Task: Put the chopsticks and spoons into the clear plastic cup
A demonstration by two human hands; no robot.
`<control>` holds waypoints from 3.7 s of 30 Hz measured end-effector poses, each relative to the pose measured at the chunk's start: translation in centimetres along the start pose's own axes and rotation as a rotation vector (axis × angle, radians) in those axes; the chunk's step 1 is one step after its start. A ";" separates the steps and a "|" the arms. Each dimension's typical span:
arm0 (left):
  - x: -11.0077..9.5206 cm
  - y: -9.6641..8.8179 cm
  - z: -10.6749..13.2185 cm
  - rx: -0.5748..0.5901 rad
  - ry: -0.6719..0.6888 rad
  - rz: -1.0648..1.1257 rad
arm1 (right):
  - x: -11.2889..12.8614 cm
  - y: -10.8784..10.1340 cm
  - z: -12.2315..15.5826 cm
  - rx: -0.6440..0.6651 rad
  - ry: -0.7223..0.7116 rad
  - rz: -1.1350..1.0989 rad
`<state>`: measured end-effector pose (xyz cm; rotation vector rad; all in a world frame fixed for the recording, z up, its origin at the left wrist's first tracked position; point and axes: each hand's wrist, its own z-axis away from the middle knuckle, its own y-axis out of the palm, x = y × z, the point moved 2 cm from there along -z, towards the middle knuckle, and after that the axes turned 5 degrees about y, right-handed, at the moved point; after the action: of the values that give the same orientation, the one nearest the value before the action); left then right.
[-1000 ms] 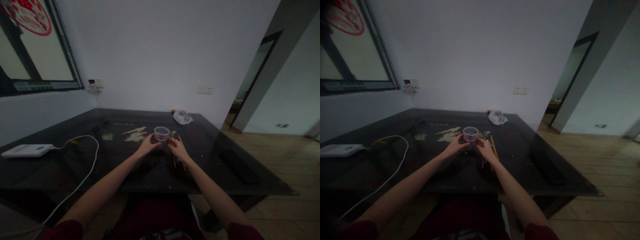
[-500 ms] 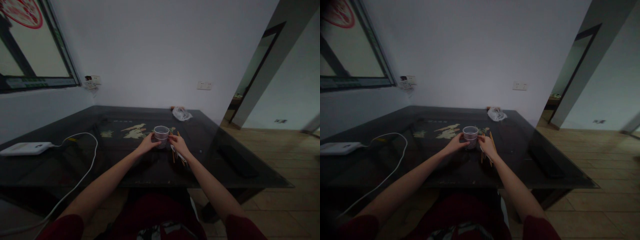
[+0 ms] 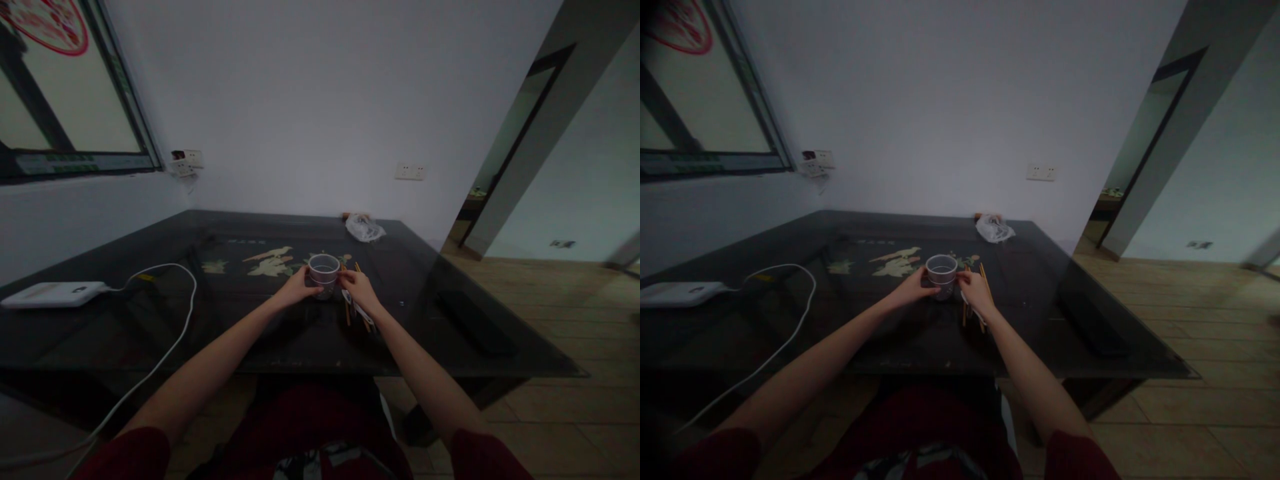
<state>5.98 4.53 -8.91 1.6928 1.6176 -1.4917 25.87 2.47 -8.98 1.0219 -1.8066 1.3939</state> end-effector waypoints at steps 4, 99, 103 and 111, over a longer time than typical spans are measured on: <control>0.3 0.0 0.0 0.005 -0.018 0.055 | 0.3 0.0 0.1 0.020 -0.001 0.009; -7.1 10.8 2.4 0.422 0.688 -0.571 | -3.7 -5.5 -2.1 0.050 0.235 0.738; -7.0 10.7 2.1 0.417 0.685 -0.561 | -3.3 -5.1 -1.8 0.041 0.266 0.802; -7.0 10.7 2.1 0.425 0.700 -0.565 | -2.5 -5.5 -1.1 0.037 0.325 0.872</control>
<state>16.05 -3.64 -7.95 2.3005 2.4315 -1.6845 31.95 3.29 -8.20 -0.0546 -2.0487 1.9388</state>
